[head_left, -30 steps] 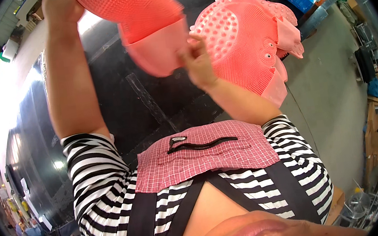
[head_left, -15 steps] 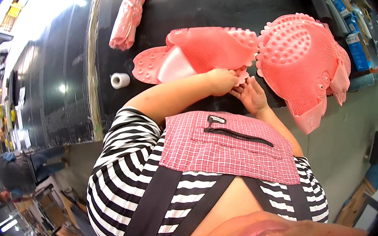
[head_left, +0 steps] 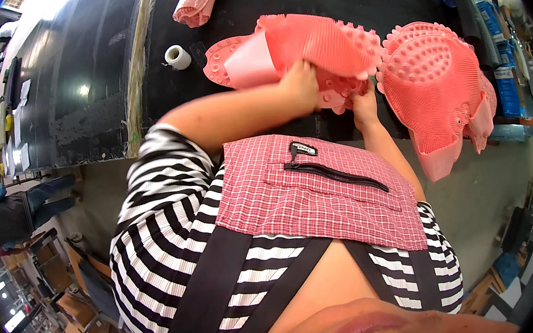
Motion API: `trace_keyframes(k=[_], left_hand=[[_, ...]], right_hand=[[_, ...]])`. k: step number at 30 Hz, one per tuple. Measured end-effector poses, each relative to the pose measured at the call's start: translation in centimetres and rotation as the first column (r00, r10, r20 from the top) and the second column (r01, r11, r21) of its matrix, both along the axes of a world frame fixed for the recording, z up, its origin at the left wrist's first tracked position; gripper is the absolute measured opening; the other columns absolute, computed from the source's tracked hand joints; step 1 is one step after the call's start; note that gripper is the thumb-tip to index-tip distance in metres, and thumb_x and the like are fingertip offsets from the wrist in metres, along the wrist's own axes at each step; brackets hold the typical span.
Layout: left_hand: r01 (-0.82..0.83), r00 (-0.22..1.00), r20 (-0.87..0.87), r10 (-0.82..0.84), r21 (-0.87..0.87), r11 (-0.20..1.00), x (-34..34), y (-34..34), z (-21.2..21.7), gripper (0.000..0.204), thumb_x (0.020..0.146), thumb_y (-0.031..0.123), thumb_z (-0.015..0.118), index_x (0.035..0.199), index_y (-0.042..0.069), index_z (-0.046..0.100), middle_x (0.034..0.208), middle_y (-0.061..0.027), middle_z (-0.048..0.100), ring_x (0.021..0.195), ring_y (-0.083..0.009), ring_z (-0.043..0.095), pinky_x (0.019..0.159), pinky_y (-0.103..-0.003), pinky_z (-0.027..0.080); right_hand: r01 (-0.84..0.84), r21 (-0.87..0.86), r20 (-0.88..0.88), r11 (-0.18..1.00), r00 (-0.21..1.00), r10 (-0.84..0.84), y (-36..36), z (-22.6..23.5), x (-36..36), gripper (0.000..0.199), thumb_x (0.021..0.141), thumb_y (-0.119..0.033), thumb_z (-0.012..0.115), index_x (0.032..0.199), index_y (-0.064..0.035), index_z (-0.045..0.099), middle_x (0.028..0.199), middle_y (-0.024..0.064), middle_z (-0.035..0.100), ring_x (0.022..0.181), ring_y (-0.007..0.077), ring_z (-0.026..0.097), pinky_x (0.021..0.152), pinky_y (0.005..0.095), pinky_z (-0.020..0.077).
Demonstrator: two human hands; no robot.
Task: The person rolls up a black mat and secures it with tape. They then pick up pink textured mats, roll them up individually, and secure each roll with tape. The person places the finished rolls on the table.
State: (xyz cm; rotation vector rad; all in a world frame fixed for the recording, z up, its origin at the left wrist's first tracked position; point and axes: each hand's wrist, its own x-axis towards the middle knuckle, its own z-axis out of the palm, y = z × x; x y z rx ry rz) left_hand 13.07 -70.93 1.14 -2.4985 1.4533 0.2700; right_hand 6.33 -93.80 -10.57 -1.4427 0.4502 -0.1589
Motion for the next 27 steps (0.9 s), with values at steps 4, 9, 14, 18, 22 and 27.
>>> trace_keyframes(k=[4, 9, 14, 18, 22, 27], left_hand=[[-0.042, 0.88, 0.472, -0.061, 0.203, 0.978, 10.6, 0.3, 7.2, 0.05, 0.086, 0.03, 0.07, 0.131, 0.009, 0.071, 0.157, -0.0215, 0.047, 0.152, -0.0417, 0.029, 0.123, -0.067, 0.005], [0.248, 0.768, 0.636, 0.072, -0.4, 0.882, 11.9, 4.7, 2.2, 0.031, 0.088, 0.027, 0.068, 0.112, 0.009, 0.075, 0.147, -0.016, 0.054, 0.145, -0.0372, 0.039, 0.121, -0.06, 0.024], [-0.238, 0.97, -0.19, 0.152, -0.613, 0.753, 0.3, 11.6, -4.1, 0.044, 0.081, 0.02, 0.075, 0.123, 0.012, 0.065, 0.135, -0.0116, 0.057, 0.126, -0.0348, 0.054, 0.103, -0.048, 0.045], [-0.186, 0.956, 0.041, 0.291, -0.683, 0.706, -1.0, 13.1, -7.4, 0.035, 0.084, 0.018, 0.074, 0.117, 0.011, 0.064, 0.124, -0.0098, 0.061, 0.121, -0.0331, 0.055, 0.099, -0.046, 0.046], [-0.142, 0.983, -0.006, 0.184, -0.662, 0.736, 0.0, 12.5, -7.3, 0.028, 0.087, 0.016, 0.072, 0.113, 0.011, 0.066, 0.121, -0.0062, 0.063, 0.117, -0.0304, 0.058, 0.095, -0.046, 0.048], [-0.23, 0.964, -0.087, 0.25, -0.743, 0.629, 0.0, 10.2, -7.7, 0.017, 0.088, 0.014, 0.07, 0.105, 0.01, 0.071, 0.106, -0.004, 0.068, 0.103, -0.0282, 0.065, 0.09, -0.042, 0.05]], right_hand=[[0.036, 0.064, -0.145, 0.997, 0.989, -0.027, 1.5, 2.9, 0.6, 0.069, 0.091, 0.007, 0.057, 0.153, -0.0056, 0.031, 0.131, 0.0129, 0.06, 0.093, 0.017, 0.069, 0.064, 0.0281, 0.0587], [-0.002, 0.094, -0.114, 0.996, 0.993, 0.013, 1.6, 4.2, 1.1, 0.064, 0.088, 0.011, 0.057, 0.148, -0.0038, 0.042, 0.127, 0.012, 0.063, 0.098, 0.0197, 0.07, 0.07, 0.0272, 0.0616], [-0.009, 0.192, -0.108, 0.981, 0.994, 0.031, -0.8, 3.9, 1.2, 0.063, 0.086, 0.013, 0.059, 0.146, -0.0037, 0.047, 0.126, 0.0116, 0.065, 0.102, 0.0213, 0.071, 0.078, 0.031, 0.0622], [-0.049, 0.203, -0.117, 0.978, 0.99, 0.074, -3.0, 3.7, 1.9, 0.061, 0.088, 0.01, 0.06, 0.146, -0.0034, 0.048, 0.124, 0.0117, 0.066, 0.101, 0.0219, 0.071, 0.077, 0.0321, 0.062], [0.12, -0.377, -0.087, 0.918, 0.983, -0.164, -2.5, 2.4, 0.7, 0.065, 0.091, -0.014, 0.071, 0.149, -0.0023, 0.046, 0.137, 0.0208, 0.057, 0.12, 0.0294, 0.063, 0.093, 0.0426, 0.0553], [0.097, -0.929, 0.226, 0.358, 0.913, 0.339, 2.1, 4.5, -3.0, 0.063, 0.079, -0.022, 0.083, 0.134, -0.0028, 0.059, 0.138, 0.0176, 0.058, 0.129, 0.0364, 0.054, 0.108, 0.0455, 0.0416]])
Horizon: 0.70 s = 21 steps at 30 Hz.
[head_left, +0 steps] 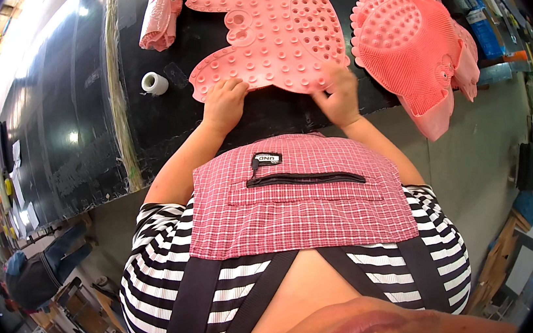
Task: The person rolls up a black mat and secures it with tape. They then pick up pink textured mats, roll them up individually, and secure each roll with tape. The person places the finished rolls on the table.
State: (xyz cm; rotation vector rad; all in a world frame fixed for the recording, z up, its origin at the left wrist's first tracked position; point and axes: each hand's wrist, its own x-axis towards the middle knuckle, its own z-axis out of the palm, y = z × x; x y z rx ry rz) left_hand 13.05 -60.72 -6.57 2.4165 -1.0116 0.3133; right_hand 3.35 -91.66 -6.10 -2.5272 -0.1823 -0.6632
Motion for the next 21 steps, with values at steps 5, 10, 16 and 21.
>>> trace_keyframes(k=[5, 10, 16, 21], left_hand=[[0.053, 0.999, 0.009, -0.052, -0.059, 0.997, -0.1, -0.4, -1.2, 0.017, 0.086, 0.011, 0.072, 0.103, 0.01, 0.072, 0.104, -0.0044, 0.068, 0.099, -0.0289, 0.065, 0.089, -0.041, 0.05], [-0.007, 0.984, 0.178, 0.021, -0.079, 0.997, -2.3, 0.5, -2.3, 0.019, 0.084, 0.009, 0.073, 0.102, 0.011, 0.071, 0.107, -0.0025, 0.066, 0.097, -0.0261, 0.061, 0.09, -0.04, 0.047], [0.002, 0.994, 0.106, 0.002, -0.033, 0.999, -4.9, 2.5, -1.7, 0.016, 0.083, 0.011, 0.073, 0.098, 0.014, 0.071, 0.106, 0.0018, 0.064, 0.095, -0.0218, 0.059, 0.09, -0.038, 0.046], [-0.098, 0.975, -0.206, 0.082, -0.067, 0.993, -3.5, 2.3, 0.7, 0.01, 0.087, 0.012, 0.069, 0.097, 0.01, 0.071, 0.094, -0.0073, 0.068, 0.09, -0.031, 0.065, 0.082, -0.044, 0.052]], right_hand=[[-0.142, -0.184, -0.067, 0.973, 0.989, 0.131, 2.9, -2.9, 1.4, 0.035, 0.082, -0.013, 0.077, 0.116, -0.0099, 0.069, 0.12, 0.0073, 0.062, 0.114, 0.0295, 0.059, 0.097, 0.0422, 0.0472], [-0.326, -0.205, -0.032, 0.923, 0.945, 0.327, 2.8, -1.8, 2.1, 0.024, 0.084, -0.006, 0.071, 0.107, -0.0077, 0.07, 0.101, 0.0069, 0.062, 0.098, 0.0285, 0.06, 0.088, 0.0403, 0.0492], [-0.46, 0.052, -0.172, 0.887, 0.87, 0.461, 3.2, -1.1, 1.1, 0.006, 0.084, -0.009, 0.07, 0.089, -0.0076, 0.067, 0.092, 0.01, 0.061, 0.087, 0.0331, 0.06, 0.079, 0.0434, 0.0498], [-0.299, 0.361, -0.544, 0.883, 0.702, 0.46, 2.1, -0.3, 3.9, 0.015, 0.088, -0.009, 0.072, 0.102, -0.0038, 0.071, 0.088, 0.0108, 0.067, 0.084, 0.0255, 0.065, 0.078, 0.0387, 0.0512]])
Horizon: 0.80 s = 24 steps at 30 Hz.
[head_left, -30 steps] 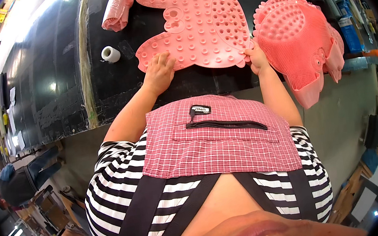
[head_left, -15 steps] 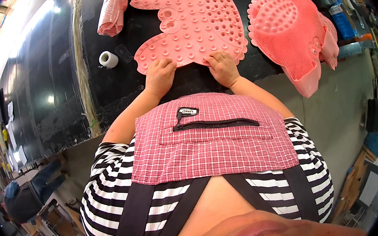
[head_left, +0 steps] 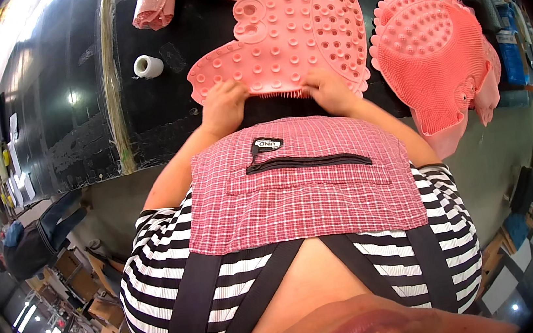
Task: The person rolls up a black mat and secures it with tape. They then pick up pink textured mats, roll them up individually, and secure each roll with tape. The person places the finished rolls on the table.
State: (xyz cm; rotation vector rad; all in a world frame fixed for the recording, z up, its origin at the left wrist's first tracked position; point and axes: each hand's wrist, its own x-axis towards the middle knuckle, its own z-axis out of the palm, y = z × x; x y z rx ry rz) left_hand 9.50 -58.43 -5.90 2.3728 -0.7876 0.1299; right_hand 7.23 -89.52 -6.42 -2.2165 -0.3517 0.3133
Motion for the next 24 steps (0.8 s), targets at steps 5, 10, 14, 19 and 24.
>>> trace_keyframes(k=[5, 10, 14, 19, 24], left_hand=[[0.062, 0.95, -0.312, -0.015, 0.141, 0.988, 4.2, -0.2, 2.5, 0.012, 0.092, 0.013, 0.066, 0.103, 0.009, 0.07, 0.095, -0.0134, 0.069, 0.1, -0.0374, 0.066, 0.083, -0.045, 0.052], [0.003, 0.959, -0.28, 0.047, 0.176, 0.984, 4.9, -1.0, 3.9, 0.017, 0.092, 0.024, 0.071, 0.105, 0.012, 0.068, 0.126, -0.0097, 0.062, 0.102, -0.0347, 0.067, 0.086, -0.046, 0.054], [0.121, 0.974, -0.21, -0.08, 0.188, 0.975, 6.2, -0.6, 1.7, 0.013, 0.092, 0.022, 0.069, 0.101, 0.013, 0.066, 0.123, -0.0085, 0.062, 0.107, -0.0335, 0.066, 0.086, -0.046, 0.054], [0.231, 0.957, 0.116, -0.266, 0.25, 0.94, 7.0, -0.4, 0.3, 0.012, 0.089, 0.024, 0.069, 0.095, 0.014, 0.065, 0.118, -0.0074, 0.059, 0.112, -0.0322, 0.06, 0.088, -0.045, 0.052], [0.163, 0.857, 0.384, -0.343, 0.431, 0.888, 3.4, 0.4, 0.2, 0.033, 0.086, 0.027, 0.07, 0.114, 0.01, 0.066, 0.132, -0.0082, 0.057, 0.119, -0.0272, 0.054, 0.101, -0.043, 0.042]], right_hand=[[0.1, -0.076, -0.044, 0.992, 0.994, -0.103, 1.1, 3.2, 2.2, 0.031, 0.087, -0.013, 0.073, 0.115, -0.0034, 0.066, 0.094, 0.0131, 0.068, 0.088, 0.0274, 0.067, 0.081, 0.0395, 0.0532], [0.068, -0.377, 0.348, 0.924, 0.935, 0.074, 1.9, 3.9, 0.4, 0.017, 0.084, -0.01, 0.066, 0.1, -0.0056, 0.066, 0.102, 0.0131, 0.062, 0.095, 0.034, 0.065, 0.081, 0.0447, 0.0524], [0.057, -0.562, 0.54, 0.826, 0.781, 0.314, 2.1, 2.9, -0.4, 0.01, 0.085, -0.012, 0.063, 0.09, -0.0049, 0.067, 0.1, 0.0084, 0.062, 0.1, 0.0274, 0.061, 0.084, 0.0394, 0.0479], [-0.015, -0.721, 0.386, 0.693, 0.822, 0.419, 2.1, 3.0, -1.4, 0.027, 0.086, -0.016, 0.063, 0.107, 0.0009, 0.067, 0.106, 0.0111, 0.064, 0.103, 0.0265, 0.06, 0.089, 0.039, 0.0466], [0.118, -0.652, 0.518, 0.749, 0.79, 0.327, 1.6, 1.1, -2.6, 0.032, 0.088, -0.014, 0.06, 0.117, 0.0005, 0.062, 0.105, 0.0138, 0.062, 0.098, 0.03, 0.06, 0.088, 0.042, 0.0483]])
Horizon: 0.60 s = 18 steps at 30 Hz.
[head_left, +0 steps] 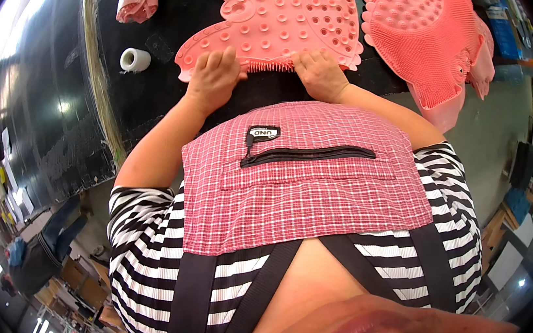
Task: The person rolls up a black mat and secures it with tape. They then pick up pink textured mats, roll them up individually, and secure each roll with tape. The person places the finished rolls on the table.
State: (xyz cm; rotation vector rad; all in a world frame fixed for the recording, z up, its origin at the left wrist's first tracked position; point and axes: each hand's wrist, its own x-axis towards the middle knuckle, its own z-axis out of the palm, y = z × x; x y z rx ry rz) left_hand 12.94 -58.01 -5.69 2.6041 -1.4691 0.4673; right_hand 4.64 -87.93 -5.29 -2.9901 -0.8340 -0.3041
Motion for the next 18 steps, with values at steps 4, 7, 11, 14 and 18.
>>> trace_keyframes(k=[4, 7, 11, 14, 18], left_hand=[[-0.041, 0.983, 0.181, 0.024, 0.092, 0.995, -0.9, 0.4, -1.0, 0.051, 0.085, 0.02, 0.066, 0.132, 0.004, 0.06, 0.132, -0.0082, 0.055, 0.121, -0.0249, 0.051, 0.106, -0.041, 0.037], [-0.055, 0.992, 0.115, 0.043, 0.106, 0.993, -0.1, 0.3, -0.9, 0.046, 0.086, 0.018, 0.065, 0.129, 0.004, 0.06, 0.131, -0.0088, 0.056, 0.12, -0.0265, 0.052, 0.107, -0.04, 0.038], [-0.094, 0.97, -0.222, 0.102, 0.045, 0.995, 1.4, 0.4, 0.3, 0.037, 0.089, 0.019, 0.066, 0.124, 0.007, 0.062, 0.125, -0.0102, 0.063, 0.115, -0.0311, 0.058, 0.101, -0.043, 0.043], [-0.115, 0.929, -0.361, 0.085, -0.063, 0.991, 3.2, 0.4, 1.3, 0.031, 0.094, 0.023, 0.066, 0.121, 0.009, 0.065, 0.117, -0.0138, 0.068, 0.111, -0.0342, 0.063, 0.098, -0.046, 0.047], [-0.254, 0.685, -0.692, 0.226, 0.063, 0.965, 7.7, -0.1, 4.5, 0.026, 0.096, 0.024, 0.066, 0.116, 0.008, 0.068, 0.107, -0.0196, 0.071, 0.105, -0.0378, 0.067, 0.092, -0.043, 0.052]], right_hand=[[0.067, 0.324, -0.026, 0.944, 0.998, -0.062, -1.2, -1.0, 0.5, 0.029, 0.088, -0.01, 0.06, 0.117, -0.0033, 0.061, 0.104, 0.0141, 0.063, 0.095, 0.0326, 0.061, 0.086, 0.043, 0.0499], [0.236, 0.5, -0.229, 0.833, 0.964, -0.136, -1.9, -1.4, 1.8, 0.029, 0.088, -0.01, 0.062, 0.117, -0.0096, 0.064, 0.103, 0.014, 0.063, 0.098, 0.035, 0.062, 0.088, 0.0447, 0.0499], [0.222, 0.404, -0.271, 0.887, 0.956, -0.115, -2.6, 0.4, 4.7, 0.023, 0.088, -0.011, 0.069, 0.111, -0.0107, 0.069, 0.104, 0.0125, 0.065, 0.098, 0.0336, 0.066, 0.083, 0.045, 0.0524], [0.185, 0.31, -0.248, 0.933, 0.963, -0.108, -3.1, 0.7, 6.4, 0.022, 0.089, -0.017, 0.068, 0.11, -0.0123, 0.072, 0.106, 0.0151, 0.066, 0.099, 0.0361, 0.065, 0.088, 0.0487, 0.0511], [0.458, 0.391, -0.556, 0.798, 0.809, -0.191, -3.6, 1.1, 8.5, 0.027, 0.086, -0.023, 0.073, 0.109, -0.0105, 0.072, 0.107, 0.0158, 0.068, 0.098, 0.0365, 0.066, 0.088, 0.0472, 0.0519]])
